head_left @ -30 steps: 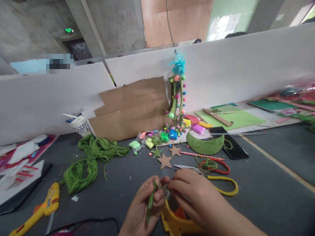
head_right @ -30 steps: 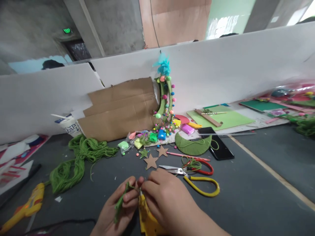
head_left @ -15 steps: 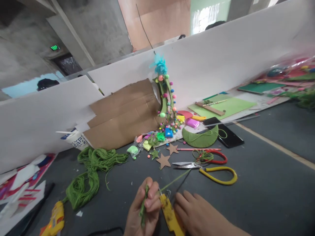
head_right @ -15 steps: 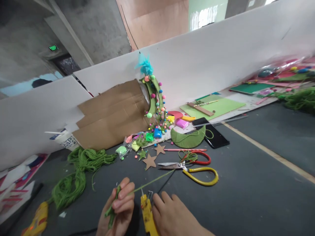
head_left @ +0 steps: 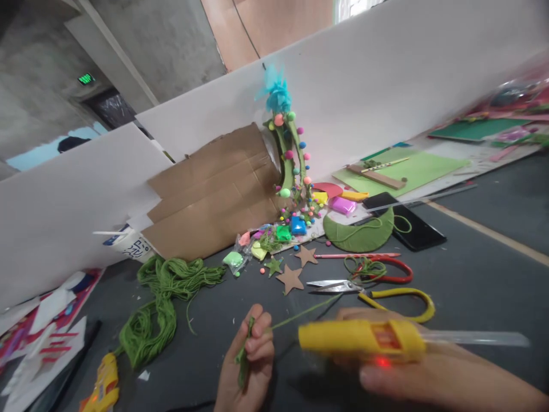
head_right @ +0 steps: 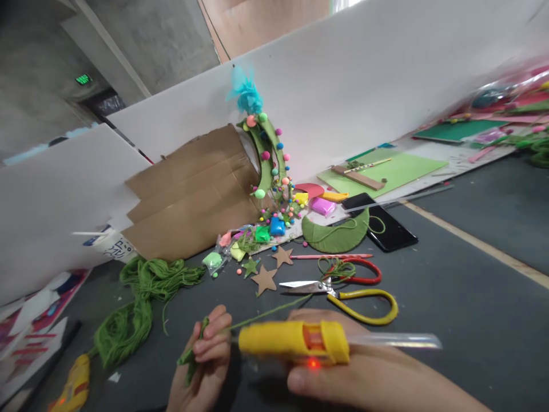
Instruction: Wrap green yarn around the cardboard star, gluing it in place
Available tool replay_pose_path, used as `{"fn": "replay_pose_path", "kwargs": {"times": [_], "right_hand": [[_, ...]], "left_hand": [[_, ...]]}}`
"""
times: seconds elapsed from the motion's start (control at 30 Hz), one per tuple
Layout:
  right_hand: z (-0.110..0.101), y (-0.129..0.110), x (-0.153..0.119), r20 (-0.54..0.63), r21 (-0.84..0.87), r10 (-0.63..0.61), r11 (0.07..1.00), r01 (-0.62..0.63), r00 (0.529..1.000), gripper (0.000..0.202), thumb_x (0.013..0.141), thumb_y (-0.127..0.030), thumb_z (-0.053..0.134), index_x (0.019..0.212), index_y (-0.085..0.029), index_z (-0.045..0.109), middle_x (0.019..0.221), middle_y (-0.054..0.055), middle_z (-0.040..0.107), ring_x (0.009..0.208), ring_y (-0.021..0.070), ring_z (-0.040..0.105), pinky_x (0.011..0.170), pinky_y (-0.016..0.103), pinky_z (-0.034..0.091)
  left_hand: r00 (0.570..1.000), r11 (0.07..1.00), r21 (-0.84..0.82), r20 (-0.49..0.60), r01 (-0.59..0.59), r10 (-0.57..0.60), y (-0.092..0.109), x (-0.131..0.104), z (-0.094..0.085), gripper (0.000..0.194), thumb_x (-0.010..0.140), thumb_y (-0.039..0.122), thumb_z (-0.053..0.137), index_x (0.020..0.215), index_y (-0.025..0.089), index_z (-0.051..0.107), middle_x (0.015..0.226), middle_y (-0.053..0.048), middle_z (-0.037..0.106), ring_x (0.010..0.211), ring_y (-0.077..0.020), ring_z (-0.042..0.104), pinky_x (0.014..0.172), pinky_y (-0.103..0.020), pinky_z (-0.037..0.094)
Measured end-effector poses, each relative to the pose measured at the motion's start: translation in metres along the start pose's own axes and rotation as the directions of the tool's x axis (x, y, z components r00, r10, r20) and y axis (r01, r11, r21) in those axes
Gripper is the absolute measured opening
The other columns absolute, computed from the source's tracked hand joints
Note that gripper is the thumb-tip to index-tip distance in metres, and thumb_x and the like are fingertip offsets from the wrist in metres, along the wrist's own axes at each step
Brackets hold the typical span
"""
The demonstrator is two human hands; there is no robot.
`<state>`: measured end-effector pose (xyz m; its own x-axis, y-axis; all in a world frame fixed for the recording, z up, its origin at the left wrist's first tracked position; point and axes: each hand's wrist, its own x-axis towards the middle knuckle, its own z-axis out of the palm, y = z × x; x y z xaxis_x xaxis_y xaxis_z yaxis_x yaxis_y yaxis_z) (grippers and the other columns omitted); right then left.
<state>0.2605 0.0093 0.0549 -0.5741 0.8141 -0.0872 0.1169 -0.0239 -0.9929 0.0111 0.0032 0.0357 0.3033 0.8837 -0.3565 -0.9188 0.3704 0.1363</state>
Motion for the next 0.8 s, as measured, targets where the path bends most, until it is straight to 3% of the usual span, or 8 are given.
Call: {"fn": "replay_pose_path", "kwargs": {"times": [0.1,0.23,0.33,0.8], "right_hand": [[0.009,0.016,-0.002,-0.037,0.224,0.091,0.971,-0.081,0.995,0.023,0.081,-0.041,0.06,0.099,-0.03,0.068,0.089,0.003,0.07,0.079,0.0207,0.065,0.059,0.026,0.051],[0.025,0.03,-0.002,-0.104,0.27,0.252,0.938,-0.217,0.962,0.042,0.075,-0.046,0.067,0.112,-0.027,0.064,0.096,0.006,0.07,0.088,0.0235,0.065,0.078,0.035,0.052],[0.029,0.032,-0.001,-0.073,0.27,0.244,0.938,-0.216,0.967,0.041,0.076,-0.048,0.065,0.111,-0.027,0.065,0.11,0.007,0.066,0.099,0.0249,0.062,0.091,0.039,0.047],[0.033,0.028,-0.002,-0.154,0.271,0.307,0.927,-0.259,0.939,0.045,0.072,-0.048,0.068,0.109,-0.025,0.062,0.101,0.006,0.068,0.089,0.0237,0.064,0.081,0.035,0.051]], "left_hand": [[0.999,0.995,0.095,-0.011,0.04,-0.039,-0.007,0.001,-0.006,0.02,0.075,0.004,0.069,0.075,0.015,0.052,0.062,0.004,0.055,0.048,-0.0007,0.056,0.045,-0.005,0.043],[0.997,0.979,0.189,0.009,0.072,-0.075,-0.016,0.002,-0.011,0.018,0.075,0.009,0.072,0.074,0.014,0.054,0.061,0.004,0.058,0.046,-0.0002,0.055,0.043,-0.005,0.041],[0.994,0.976,0.199,0.056,0.085,-0.098,-0.019,0.001,-0.008,0.019,0.075,0.01,0.072,0.073,0.013,0.054,0.061,0.003,0.06,0.045,0.0013,0.054,0.041,-0.003,0.039],[0.987,0.977,0.182,0.098,0.107,-0.126,-0.021,0.003,-0.005,0.02,0.077,0.01,0.069,0.072,0.015,0.051,0.062,0.003,0.062,0.045,0.0014,0.054,0.042,-0.002,0.037]]}}
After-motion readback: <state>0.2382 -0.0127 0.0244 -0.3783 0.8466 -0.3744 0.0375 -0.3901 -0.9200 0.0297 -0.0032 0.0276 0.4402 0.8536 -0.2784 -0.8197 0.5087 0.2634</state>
